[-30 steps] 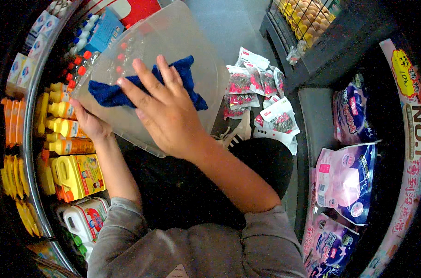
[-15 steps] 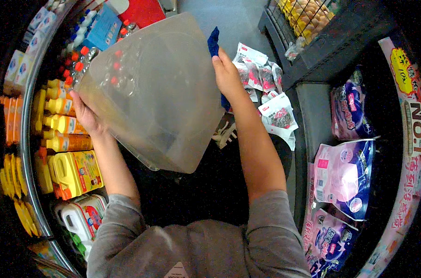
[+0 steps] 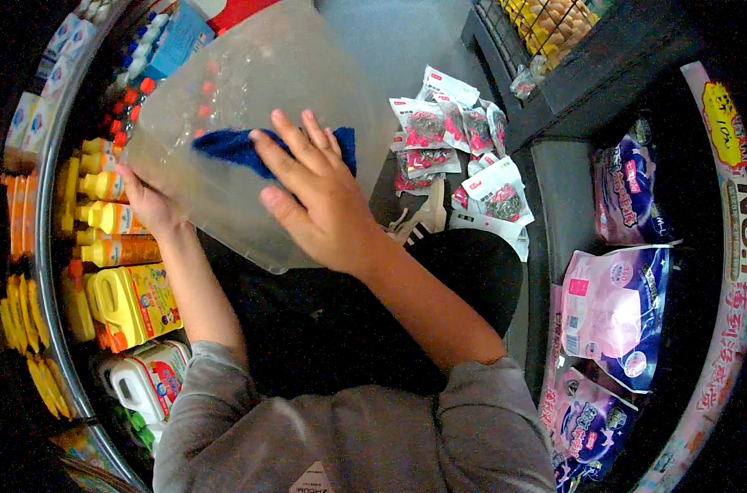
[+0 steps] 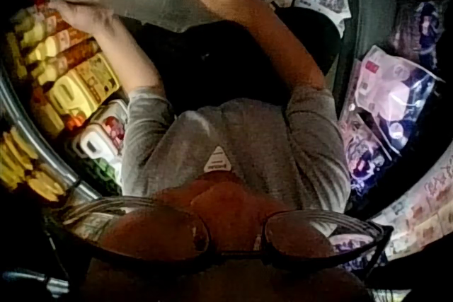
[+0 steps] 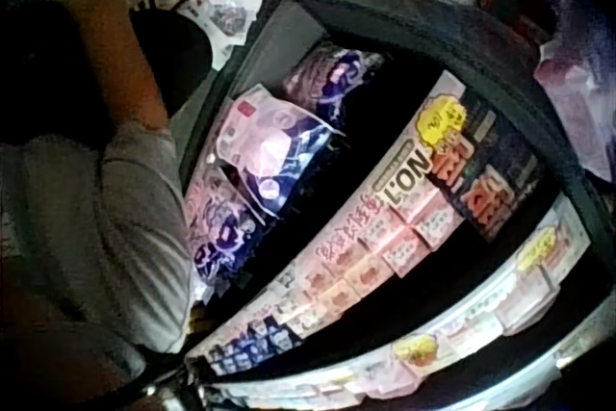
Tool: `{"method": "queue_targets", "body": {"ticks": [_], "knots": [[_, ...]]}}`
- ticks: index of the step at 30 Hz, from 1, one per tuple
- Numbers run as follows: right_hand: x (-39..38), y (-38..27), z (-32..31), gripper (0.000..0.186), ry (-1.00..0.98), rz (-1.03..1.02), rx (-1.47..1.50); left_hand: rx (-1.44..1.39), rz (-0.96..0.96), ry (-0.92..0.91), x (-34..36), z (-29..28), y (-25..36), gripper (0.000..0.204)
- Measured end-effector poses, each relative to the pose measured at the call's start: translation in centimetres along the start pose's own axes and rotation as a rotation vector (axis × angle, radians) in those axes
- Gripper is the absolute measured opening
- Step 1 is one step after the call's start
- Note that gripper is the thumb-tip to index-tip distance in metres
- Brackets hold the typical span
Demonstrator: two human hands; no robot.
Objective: The person picks up several packaged items from a store shelf and places them into a clear plastic bin. The person then sits on the floor to sort the items inside the bin and wipes the interior and exterior of the bin with a blue cloth.
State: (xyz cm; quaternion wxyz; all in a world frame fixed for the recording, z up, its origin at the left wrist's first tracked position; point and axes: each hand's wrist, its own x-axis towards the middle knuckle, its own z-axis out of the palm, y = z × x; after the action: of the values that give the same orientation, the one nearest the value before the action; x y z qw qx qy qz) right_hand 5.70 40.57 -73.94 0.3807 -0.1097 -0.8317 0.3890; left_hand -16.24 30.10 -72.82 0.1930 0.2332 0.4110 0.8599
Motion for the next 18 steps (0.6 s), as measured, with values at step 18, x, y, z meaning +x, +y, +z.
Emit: {"method": "queue_targets", "body": {"ticks": [18], "knots": [[2.3, 10.4, -3.4, 0.045, 0.18, 0.236, -0.019, -0.415, -0.248, -0.528, 0.4, -1.3, 0.3, 0.049]]}}
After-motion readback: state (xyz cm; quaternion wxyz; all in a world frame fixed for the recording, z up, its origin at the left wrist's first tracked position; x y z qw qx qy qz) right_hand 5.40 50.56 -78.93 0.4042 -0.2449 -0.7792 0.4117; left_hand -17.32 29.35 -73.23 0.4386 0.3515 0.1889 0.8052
